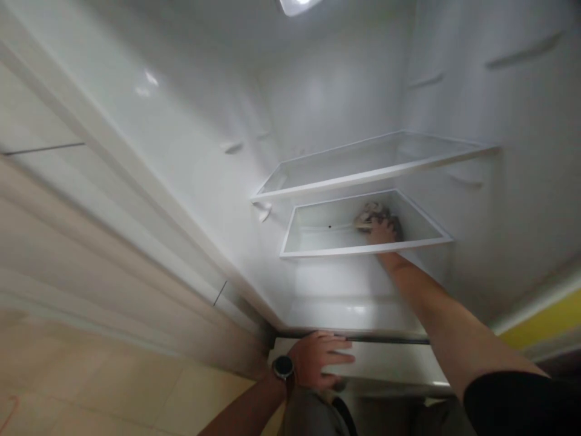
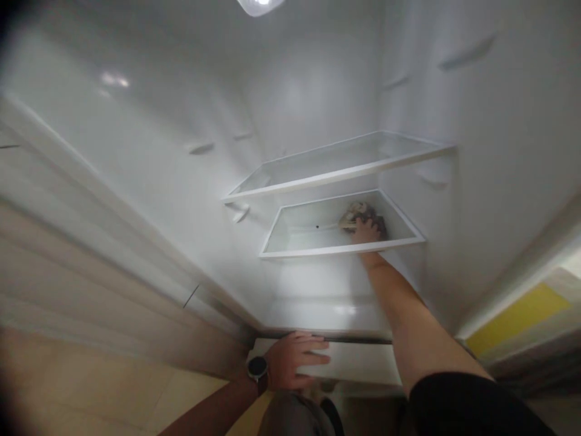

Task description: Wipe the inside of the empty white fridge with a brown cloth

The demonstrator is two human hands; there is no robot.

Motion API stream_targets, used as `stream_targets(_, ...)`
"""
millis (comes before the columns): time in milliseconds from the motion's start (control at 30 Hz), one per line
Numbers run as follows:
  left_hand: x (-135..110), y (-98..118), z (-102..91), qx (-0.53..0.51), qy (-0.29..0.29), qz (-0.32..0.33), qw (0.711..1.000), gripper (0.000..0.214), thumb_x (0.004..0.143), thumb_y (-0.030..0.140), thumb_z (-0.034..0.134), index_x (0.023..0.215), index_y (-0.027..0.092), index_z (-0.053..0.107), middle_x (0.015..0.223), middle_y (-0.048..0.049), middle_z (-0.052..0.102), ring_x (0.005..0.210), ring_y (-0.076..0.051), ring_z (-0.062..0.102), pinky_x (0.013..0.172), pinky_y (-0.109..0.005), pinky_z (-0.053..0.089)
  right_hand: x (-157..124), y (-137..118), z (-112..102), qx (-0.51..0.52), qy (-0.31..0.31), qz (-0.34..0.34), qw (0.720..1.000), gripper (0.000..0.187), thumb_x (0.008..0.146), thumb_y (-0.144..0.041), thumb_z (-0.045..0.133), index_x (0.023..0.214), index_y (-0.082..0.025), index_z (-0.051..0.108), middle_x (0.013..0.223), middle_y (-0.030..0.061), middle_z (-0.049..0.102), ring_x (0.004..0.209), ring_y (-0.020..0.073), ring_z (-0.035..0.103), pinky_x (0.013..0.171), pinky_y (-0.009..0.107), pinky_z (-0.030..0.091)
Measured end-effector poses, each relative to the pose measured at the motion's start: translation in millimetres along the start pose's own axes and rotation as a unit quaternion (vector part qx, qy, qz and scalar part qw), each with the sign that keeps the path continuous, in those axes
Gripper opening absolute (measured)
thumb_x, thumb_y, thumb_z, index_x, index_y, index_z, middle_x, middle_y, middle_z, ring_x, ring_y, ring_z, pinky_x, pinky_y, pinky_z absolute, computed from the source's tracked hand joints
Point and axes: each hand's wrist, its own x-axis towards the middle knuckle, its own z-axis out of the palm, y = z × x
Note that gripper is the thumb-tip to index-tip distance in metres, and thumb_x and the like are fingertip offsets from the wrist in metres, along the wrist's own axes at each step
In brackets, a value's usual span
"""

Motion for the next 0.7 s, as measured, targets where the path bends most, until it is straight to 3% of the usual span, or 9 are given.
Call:
stream_targets(100,1,2,-1.3,-0.003,0.026,-0.003,1.0,0.061,0.103,0.057,0.061,0.159,0.032,0.058,0.17,-0.0051,0.051,0.155,-0.031,0.052,0.131,-0.05,0.035,-24,16,-17,-0.011,-0.006,-0.016,1.0,0.049,0.101,-0.031,0.06,0.147,-0.013,0.061,0.136,0.0286,0.057,0.122,0.0395,0.057,0.101,0.054,0.049)
stream_targets(200,3,4,-3.0,0.003,0.028,-0.005,1.0,0.061,0.102,0.056,0.062,0.159,0.034,0.057,0.17,-0.0039,0.052,0.153,-0.03,0.053,0.132,-0.05,0.035,-54,16,-33,-0.001,-0.027,-0.078,0.997,0.047,0.106,-0.029,0.048,0.147,-0.009,0.061,0.138,0.0289,0.058,0.127,0.0387,0.056,0.11,0.054,0.044)
stream_targets(267,4,3,-2.6,0.014,0.03,0.002,0.999,0.06,0.103,0.056,0.062,0.158,0.033,0.059,0.169,-0.0042,0.053,0.152,-0.03,0.054,0.132,-0.05,0.034,-74,13,-43,0.003,-0.049,-0.094,0.994,0.045,0.105,-0.028,0.05,0.143,-0.01,0.064,0.137,0.0266,0.061,0.129,0.0378,0.056,0.113,0.05,0.043)
stream_targets(500,6,-5,3.4,0.064,0.055,0.041,0.996,0.057,0.107,0.053,0.057,0.158,0.029,0.059,0.168,-0.008,0.054,0.154,-0.03,0.053,0.133,-0.051,0.034,-148,-15,-72,0.054,-0.13,-0.123,0.982,0.048,0.092,-0.02,0.064,0.139,-0.011,0.067,0.135,0.0238,0.066,0.121,0.0339,0.065,0.105,0.039,0.048)
stream_targets(600,7,-4,3.3,0.082,0.042,0.042,0.995,0.057,0.107,0.049,0.057,0.16,0.028,0.057,0.168,-0.0094,0.054,0.155,-0.031,0.051,0.133,-0.053,0.033,-178,-30,-86,0.126,-0.159,-0.147,0.968,0.045,0.086,-0.016,0.065,0.13,-0.016,0.072,0.122,0.0157,0.074,0.116,0.0289,0.067,0.103,0.034,0.046)
stream_targets(700,6,-2,3.5,0.085,0.043,0.023,0.995,0.059,0.106,0.048,0.06,0.162,0.031,0.054,0.17,-0.008,0.052,0.157,-0.031,0.049,0.134,-0.053,0.031,-200,-49,-103,0.22,-0.187,-0.159,0.944,0.033,0.08,-0.017,0.063,0.11,-0.02,0.077,0.104,0.0079,0.078,0.101,0.0249,0.069,0.091,0.029,0.049)
